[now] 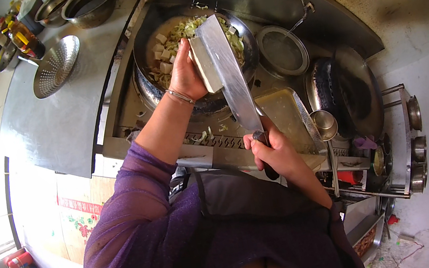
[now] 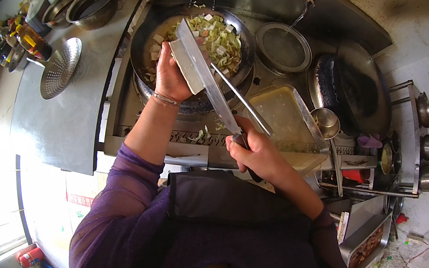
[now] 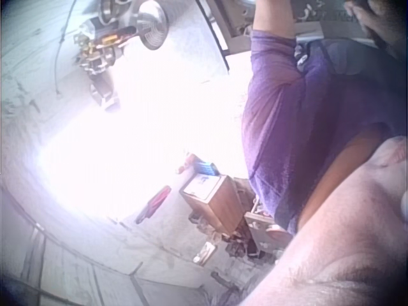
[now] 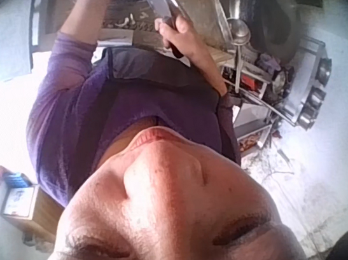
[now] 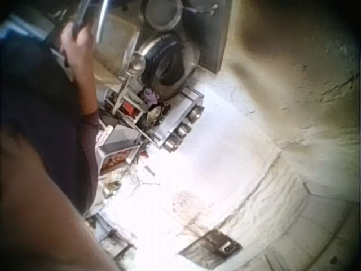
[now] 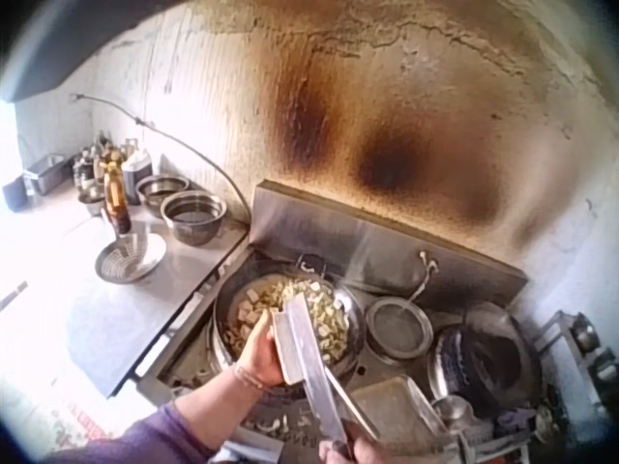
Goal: The person slices tofu into cubes and adds them to a wok containing vegetables. They stir the contents, then add a powdered seasoning from a yellow packet and liquid from a ladle, continuing to stir the mixture in the wok.
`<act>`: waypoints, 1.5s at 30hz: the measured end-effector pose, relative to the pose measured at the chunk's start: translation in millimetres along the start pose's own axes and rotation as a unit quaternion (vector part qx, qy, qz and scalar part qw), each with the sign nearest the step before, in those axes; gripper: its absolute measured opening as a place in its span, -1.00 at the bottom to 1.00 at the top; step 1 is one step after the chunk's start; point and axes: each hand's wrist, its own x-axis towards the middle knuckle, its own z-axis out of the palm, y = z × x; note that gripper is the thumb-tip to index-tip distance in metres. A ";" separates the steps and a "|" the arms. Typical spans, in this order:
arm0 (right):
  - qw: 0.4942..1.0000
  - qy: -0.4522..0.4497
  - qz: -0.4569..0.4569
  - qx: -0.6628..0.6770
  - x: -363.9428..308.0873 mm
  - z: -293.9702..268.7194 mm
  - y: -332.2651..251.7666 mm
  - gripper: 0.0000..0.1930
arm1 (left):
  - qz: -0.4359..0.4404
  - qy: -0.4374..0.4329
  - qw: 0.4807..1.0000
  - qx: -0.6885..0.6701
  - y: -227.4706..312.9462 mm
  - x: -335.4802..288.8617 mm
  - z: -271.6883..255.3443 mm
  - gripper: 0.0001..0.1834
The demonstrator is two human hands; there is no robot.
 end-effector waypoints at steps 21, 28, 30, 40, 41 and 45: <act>0.998 -0.022 -0.023 0.062 38.0 -13.8 32.3 -0.63 | -0.002 0.076 0.997 -0.003 -28.9 10.2 -46.3 -0.55; 0.996 0.012 -0.041 0.083 11.7 -13.2 -6.7 -0.56 | 0.048 0.153 0.986 0.050 -15.2 21.6 -38.5 -0.49; 0.991 0.049 -0.093 0.085 -4.3 -16.7 -16.5 -0.51 | 0.071 0.175 0.981 0.044 -1.9 21.0 -41.4 -0.42; 0.980 0.117 -0.126 0.104 -21.9 -31.3 -8.1 -0.44 | 0.071 -0.036 0.997 -0.014 44.3 3.3 -29.6 -0.50; 0.979 0.114 -0.129 0.109 -21.9 -32.2 -5.5 -0.44 | 0.095 -0.047 0.994 0.007 44.3 4.1 -29.0 -0.48; 0.978 0.103 -0.123 0.130 -21.0 -32.2 4.7 -0.43 | 0.112 -0.025 0.992 0.044 43.6 9.9 -33.9 -0.42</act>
